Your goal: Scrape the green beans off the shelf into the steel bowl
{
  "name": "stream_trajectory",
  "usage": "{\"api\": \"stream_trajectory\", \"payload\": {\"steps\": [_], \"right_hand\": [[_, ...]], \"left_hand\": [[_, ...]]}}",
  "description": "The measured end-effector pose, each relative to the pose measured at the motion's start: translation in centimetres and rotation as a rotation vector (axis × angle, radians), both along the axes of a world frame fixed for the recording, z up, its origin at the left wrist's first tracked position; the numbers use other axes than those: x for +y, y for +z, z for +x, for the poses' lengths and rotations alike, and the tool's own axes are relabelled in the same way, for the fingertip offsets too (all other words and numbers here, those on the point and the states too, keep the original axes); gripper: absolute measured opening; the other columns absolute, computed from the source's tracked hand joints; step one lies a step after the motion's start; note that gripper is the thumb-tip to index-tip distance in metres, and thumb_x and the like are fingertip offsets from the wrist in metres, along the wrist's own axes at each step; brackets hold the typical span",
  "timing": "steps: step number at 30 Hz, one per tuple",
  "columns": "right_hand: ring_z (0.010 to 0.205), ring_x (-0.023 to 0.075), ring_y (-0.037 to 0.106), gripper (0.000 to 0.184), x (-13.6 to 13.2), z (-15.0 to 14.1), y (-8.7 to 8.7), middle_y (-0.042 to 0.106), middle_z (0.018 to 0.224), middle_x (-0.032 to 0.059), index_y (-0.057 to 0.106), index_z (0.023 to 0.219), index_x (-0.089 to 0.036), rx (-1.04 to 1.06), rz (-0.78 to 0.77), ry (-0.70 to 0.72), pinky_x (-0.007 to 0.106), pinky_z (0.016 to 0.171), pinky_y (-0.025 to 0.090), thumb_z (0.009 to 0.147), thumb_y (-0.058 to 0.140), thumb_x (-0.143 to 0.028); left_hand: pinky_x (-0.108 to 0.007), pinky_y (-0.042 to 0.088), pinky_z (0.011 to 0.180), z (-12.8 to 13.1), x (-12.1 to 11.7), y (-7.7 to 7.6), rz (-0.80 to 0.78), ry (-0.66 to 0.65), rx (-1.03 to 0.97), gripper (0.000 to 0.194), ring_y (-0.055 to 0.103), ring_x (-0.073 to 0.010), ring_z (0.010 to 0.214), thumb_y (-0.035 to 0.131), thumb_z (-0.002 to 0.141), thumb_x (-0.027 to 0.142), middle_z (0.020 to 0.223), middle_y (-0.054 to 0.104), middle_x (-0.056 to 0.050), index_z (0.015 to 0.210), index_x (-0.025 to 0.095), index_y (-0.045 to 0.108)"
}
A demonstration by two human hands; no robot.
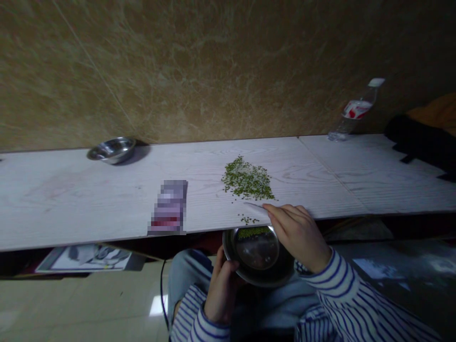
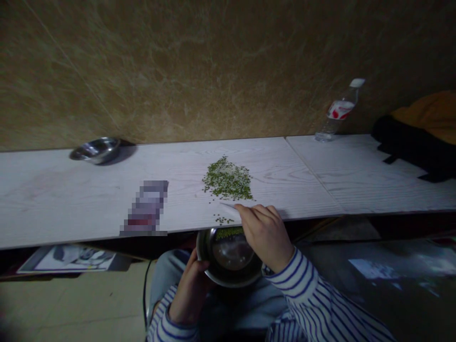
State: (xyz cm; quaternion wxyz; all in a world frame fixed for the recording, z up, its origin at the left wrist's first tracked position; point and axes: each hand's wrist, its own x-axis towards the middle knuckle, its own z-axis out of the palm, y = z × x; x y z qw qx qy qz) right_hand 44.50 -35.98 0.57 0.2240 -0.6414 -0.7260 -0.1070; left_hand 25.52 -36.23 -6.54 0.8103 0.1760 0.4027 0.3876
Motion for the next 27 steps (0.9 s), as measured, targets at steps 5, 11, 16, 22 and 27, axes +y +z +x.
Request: {"api": "stream_trajectory", "payload": {"steps": [5, 11, 16, 22, 27], "right_hand": [[0.087, 0.0178, 0.061, 0.028, 1.4, 0.0, -0.3, 0.071, 0.093, 0.0064, 0.061, 0.115, -0.017, -0.016, -0.042, 0.048, 0.033, 0.074, 0.038, 0.091, 0.045, -0.014], [0.092, 0.0176, 0.058, 0.027, 0.0, -1.4, 0.0, 0.069, 0.098, 0.0061, 0.06, 0.113, -0.018, 0.068, -0.09, 0.176, 0.033, 0.078, 0.037, 0.092, 0.044, -0.013], [0.091, 0.0174, 0.058, 0.027, -0.5, -1.0, 0.1, 0.069, 0.096, 0.0065, 0.059, 0.114, -0.017, 0.065, -0.088, 0.19, 0.033, 0.079, 0.037, 0.092, 0.044, -0.014], [0.082, 0.0188, 0.061, 0.026, 1.0, 0.5, -0.3, 0.07, 0.089, 0.0082, 0.061, 0.112, -0.015, 0.002, -0.027, 0.0, 0.033, 0.075, 0.038, 0.093, 0.043, -0.019], [0.078, 0.0191, 0.062, 0.026, 1.2, 1.1, -0.6, 0.07, 0.086, 0.007, 0.061, 0.112, -0.015, -0.019, -0.023, -0.052, 0.032, 0.073, 0.039, 0.092, 0.045, -0.019]], "left_hand": [[-0.041, 0.05, 0.082, -0.7, 0.4, 0.5, -0.004, 0.022, 0.034, 0.053, 0.06, -0.0284, 0.103, 0.061, 0.069, 0.02, 0.108, 0.066, -0.006, 0.121, 0.025, 0.053], [-0.039, 0.051, 0.079, -1.3, 0.7, 0.2, 0.009, 0.079, 0.049, 0.057, 0.061, -0.0264, 0.098, 0.061, 0.068, 0.02, 0.107, 0.066, -0.006, 0.124, 0.025, 0.05], [-0.039, 0.051, 0.079, -1.4, 0.6, 0.1, 0.004, 0.089, 0.028, 0.055, 0.061, -0.0263, 0.098, 0.059, 0.069, 0.02, 0.108, 0.066, -0.007, 0.123, 0.024, 0.05], [-0.038, 0.049, 0.084, -1.8, 0.8, 0.3, 0.006, 0.051, 0.002, 0.05, 0.058, -0.0247, 0.103, 0.056, 0.075, 0.018, 0.116, 0.063, -0.006, 0.124, 0.024, 0.05], [-0.041, 0.048, 0.086, -2.2, 0.7, 0.3, 0.012, 0.056, -0.005, 0.053, 0.059, -0.026, 0.102, 0.057, 0.075, 0.018, 0.113, 0.064, -0.007, 0.127, 0.023, 0.047]]}}
